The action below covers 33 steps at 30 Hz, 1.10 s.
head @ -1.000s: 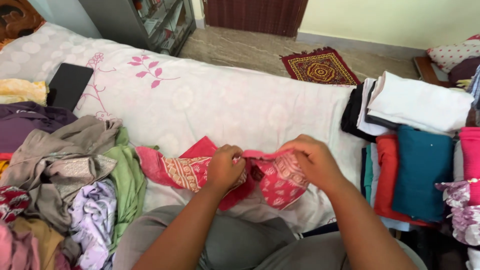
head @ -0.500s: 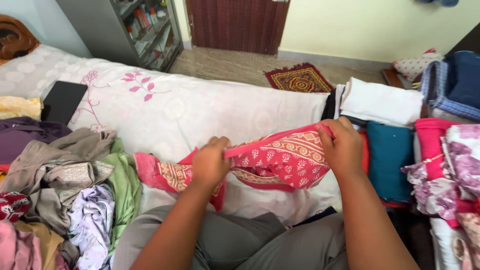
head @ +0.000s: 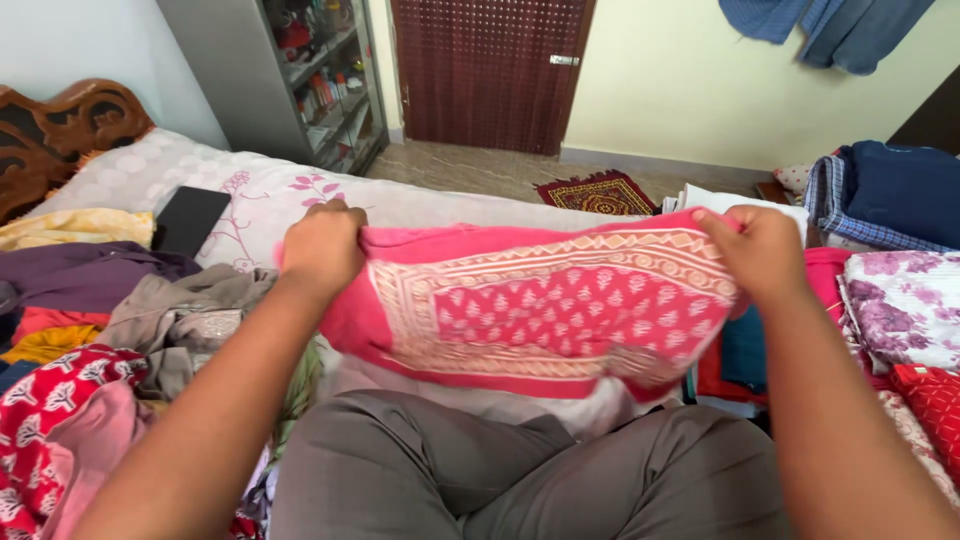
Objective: Folding several pieces of clothing, including a red dupatta, a pink patterned scarf, and a purple t-shirt, on a bed and placing them in a stack.
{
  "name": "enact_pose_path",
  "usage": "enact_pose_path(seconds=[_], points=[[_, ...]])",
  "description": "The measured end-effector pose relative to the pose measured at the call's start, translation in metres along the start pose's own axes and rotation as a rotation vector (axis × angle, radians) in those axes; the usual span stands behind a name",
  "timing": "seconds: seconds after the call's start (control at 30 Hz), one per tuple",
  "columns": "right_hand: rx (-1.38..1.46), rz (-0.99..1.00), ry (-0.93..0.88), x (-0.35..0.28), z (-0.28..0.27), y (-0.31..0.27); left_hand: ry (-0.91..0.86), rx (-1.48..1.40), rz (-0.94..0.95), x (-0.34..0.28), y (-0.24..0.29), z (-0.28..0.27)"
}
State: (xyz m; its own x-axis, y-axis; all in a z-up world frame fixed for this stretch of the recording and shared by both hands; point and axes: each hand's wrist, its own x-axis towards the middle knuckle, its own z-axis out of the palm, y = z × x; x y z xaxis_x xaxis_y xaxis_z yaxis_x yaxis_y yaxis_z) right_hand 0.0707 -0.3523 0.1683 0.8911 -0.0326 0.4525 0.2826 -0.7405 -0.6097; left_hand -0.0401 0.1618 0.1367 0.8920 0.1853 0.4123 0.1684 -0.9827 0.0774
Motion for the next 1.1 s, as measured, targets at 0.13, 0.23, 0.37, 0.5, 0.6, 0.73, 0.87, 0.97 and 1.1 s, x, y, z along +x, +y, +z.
enact_pose_path(seconds=[0.13, 0.23, 0.37, 0.5, 0.6, 0.73, 0.87, 0.97, 1.1], points=[[0.083, 0.081, -0.228, 0.012, -0.027, -0.017, -0.090, -0.327, 0.153, 0.010, -0.028, 0.002], [0.180, 0.086, -0.458, 0.019, -0.028, -0.020, -0.203, -0.698, 0.298, 0.018, -0.035, 0.053], [0.218, -0.190, -0.568, 0.010, -0.015, -0.060, -0.249, -0.855, 0.278, -0.011, 0.065, 0.039], [0.107, -0.341, -0.628, -0.001, -0.007, -0.109, -0.140, -0.966, 0.445, -0.026, 0.160, 0.030], [-0.106, -0.495, -0.622, -0.003, -0.013, -0.134, -0.152, -1.058, 0.468, -0.022, 0.192, 0.029], [-0.299, -0.366, -0.576, 0.015, -0.021, -0.115, -0.336, -0.732, 0.306, -0.008, 0.184, 0.051], [0.008, -0.204, -0.691, 0.037, -0.028, -0.082, -0.426, -0.498, 0.251, -0.015, 0.137, 0.096], [-0.133, -0.412, -0.699, 0.054, -0.034, -0.055, -0.188, -0.604, 0.133, -0.018, 0.094, 0.118], [-0.377, -0.522, -0.565, 0.064, -0.046, -0.024, -0.080, -0.636, 0.113, 0.002, 0.051, 0.069]])
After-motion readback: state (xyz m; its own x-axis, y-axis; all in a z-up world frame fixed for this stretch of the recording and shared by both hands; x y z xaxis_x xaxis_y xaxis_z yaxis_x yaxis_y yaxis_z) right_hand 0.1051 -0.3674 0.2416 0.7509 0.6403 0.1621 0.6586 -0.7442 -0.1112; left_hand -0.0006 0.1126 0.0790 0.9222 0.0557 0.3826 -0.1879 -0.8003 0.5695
